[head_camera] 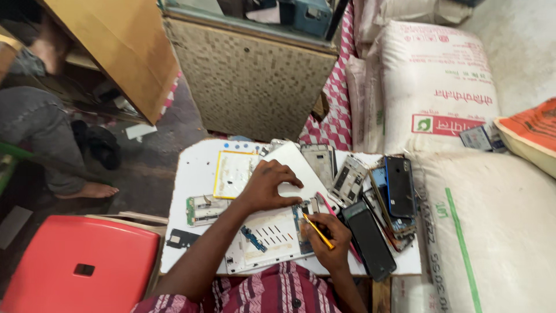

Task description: The person uses a small yellow screwdriver to work on a disassembled mobile phone motherboard on a cluttered workbench. They repeatedly probe and adjust components on the circuit board while other phone parts and tools lie nearby.

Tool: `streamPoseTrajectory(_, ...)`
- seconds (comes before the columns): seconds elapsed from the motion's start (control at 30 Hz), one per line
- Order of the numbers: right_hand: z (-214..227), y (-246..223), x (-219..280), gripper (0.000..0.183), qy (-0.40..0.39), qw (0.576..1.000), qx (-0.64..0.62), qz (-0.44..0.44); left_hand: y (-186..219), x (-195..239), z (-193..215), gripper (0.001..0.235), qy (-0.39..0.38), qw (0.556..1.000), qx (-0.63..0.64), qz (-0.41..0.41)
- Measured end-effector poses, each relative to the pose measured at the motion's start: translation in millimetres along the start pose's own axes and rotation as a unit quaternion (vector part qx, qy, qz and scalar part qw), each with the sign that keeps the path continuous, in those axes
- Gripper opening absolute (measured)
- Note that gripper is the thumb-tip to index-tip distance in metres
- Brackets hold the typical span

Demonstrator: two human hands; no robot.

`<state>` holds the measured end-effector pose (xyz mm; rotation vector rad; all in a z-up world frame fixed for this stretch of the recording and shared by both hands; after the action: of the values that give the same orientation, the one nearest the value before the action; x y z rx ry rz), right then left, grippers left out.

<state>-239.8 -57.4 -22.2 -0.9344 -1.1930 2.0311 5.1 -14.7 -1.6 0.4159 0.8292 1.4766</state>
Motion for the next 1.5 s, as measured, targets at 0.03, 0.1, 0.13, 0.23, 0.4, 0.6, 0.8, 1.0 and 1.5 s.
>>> streamPoseTrajectory(0.03,0,1,1,0.017,-0.003,1.0,-0.008,-0.001,0,0,-1,0.036,-0.005,1.0,-0.001,0.007)
streamPoseTrajectory(0.1,2,3,2,0.017,-0.013,1.0,-0.022,0.004,3,1,-2,0.037,0.01,1.0,0.0,-0.011)
streamPoseTrajectory(0.13,2,4,1,0.017,-0.018,0.999,-0.028,0.009,3,2,0,0.037,0.019,1.0,-0.001,-0.02)
streamPoseTrajectory(0.23,2,6,2,0.019,-0.017,1.0,-0.021,0.011,4,2,0,0.037,0.021,1.0,0.0,-0.016)
streamPoseTrajectory(0.4,0,7,2,0.02,-0.017,0.999,-0.032,0.022,3,2,0,0.037,0.024,0.999,0.006,-0.026)
streamPoseTrajectory(0.6,-1,9,1,0.021,-0.001,1.0,-0.023,-0.016,3,1,0,0.037,0.017,1.0,0.003,-0.015)
streamPoseTrajectory(0.8,-1,10,2,0.019,-0.02,0.998,-0.059,0.023,1,3,-1,0.035,0.028,0.999,0.007,-0.03)
streamPoseTrajectory(1.0,-1,13,4,0.019,-0.013,0.999,-0.042,0.009,0,5,-2,0.036,0.028,0.999,0.008,-0.03)
streamPoseTrajectory(1.5,1,10,1,0.016,-0.009,0.999,-0.042,0.018,2,1,-2,0.036,0.022,0.999,-0.003,-0.024)
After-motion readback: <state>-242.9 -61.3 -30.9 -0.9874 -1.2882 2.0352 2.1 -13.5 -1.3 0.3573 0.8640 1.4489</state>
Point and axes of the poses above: each hand's wrist, its own x-axis away from the middle knuckle, its own z-axis out of the back of the hand, y = z × x, the point moved 1 cm from there along -x, towards the middle knuckle, and after that the axes turned 2 degrees about x, right-handed, at the moved point
